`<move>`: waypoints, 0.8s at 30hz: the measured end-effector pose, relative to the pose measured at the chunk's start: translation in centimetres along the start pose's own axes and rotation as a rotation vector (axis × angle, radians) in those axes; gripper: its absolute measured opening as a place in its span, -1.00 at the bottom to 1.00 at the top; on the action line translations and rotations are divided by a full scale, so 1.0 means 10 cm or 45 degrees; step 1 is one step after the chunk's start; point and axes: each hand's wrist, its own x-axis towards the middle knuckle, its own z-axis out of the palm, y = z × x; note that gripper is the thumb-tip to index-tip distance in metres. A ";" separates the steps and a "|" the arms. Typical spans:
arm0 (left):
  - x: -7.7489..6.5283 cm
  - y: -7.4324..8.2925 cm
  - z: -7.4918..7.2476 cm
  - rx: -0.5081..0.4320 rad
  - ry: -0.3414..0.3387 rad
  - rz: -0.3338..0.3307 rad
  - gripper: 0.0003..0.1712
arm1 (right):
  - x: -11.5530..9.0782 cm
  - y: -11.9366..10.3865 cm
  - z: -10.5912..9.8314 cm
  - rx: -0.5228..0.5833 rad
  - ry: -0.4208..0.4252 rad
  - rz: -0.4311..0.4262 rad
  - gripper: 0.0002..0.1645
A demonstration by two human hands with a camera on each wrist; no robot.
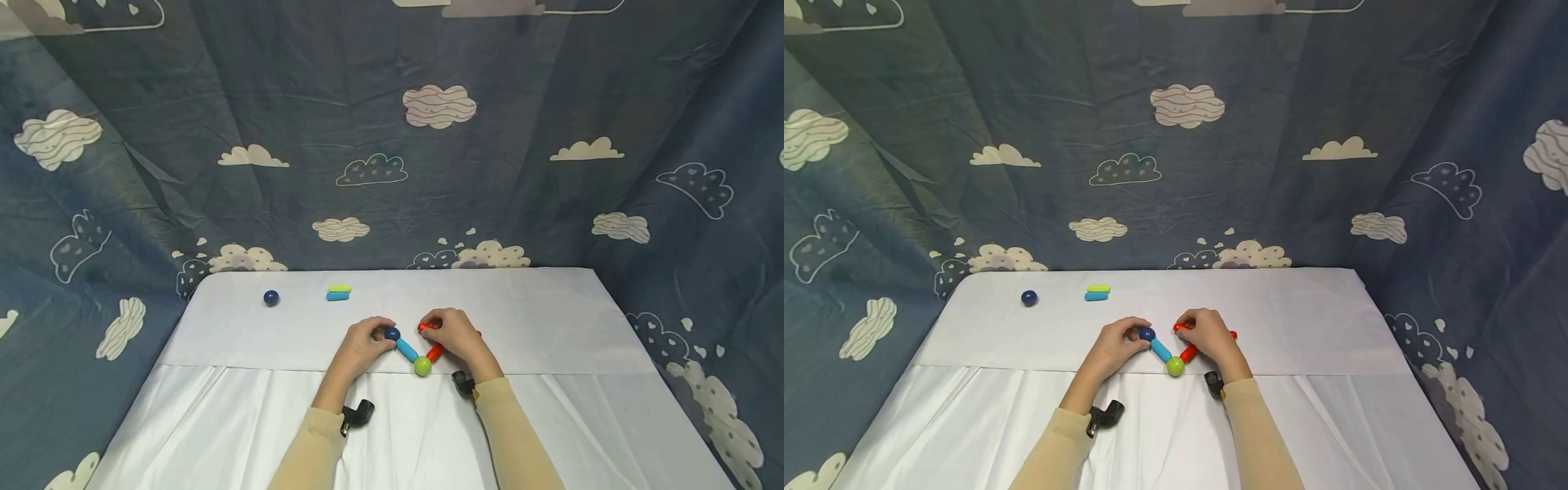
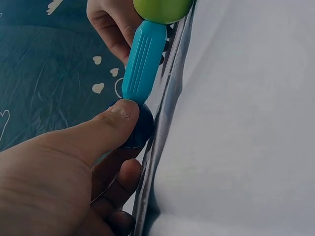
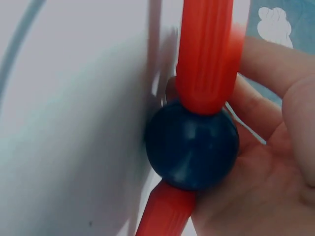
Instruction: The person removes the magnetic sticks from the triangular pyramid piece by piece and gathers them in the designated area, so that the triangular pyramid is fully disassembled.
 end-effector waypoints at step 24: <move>-0.01 0.00 0.02 0.078 -0.001 -0.021 -0.66 | -0.27 -0.02 -0.29 0.101 0.241 -0.069 -0.62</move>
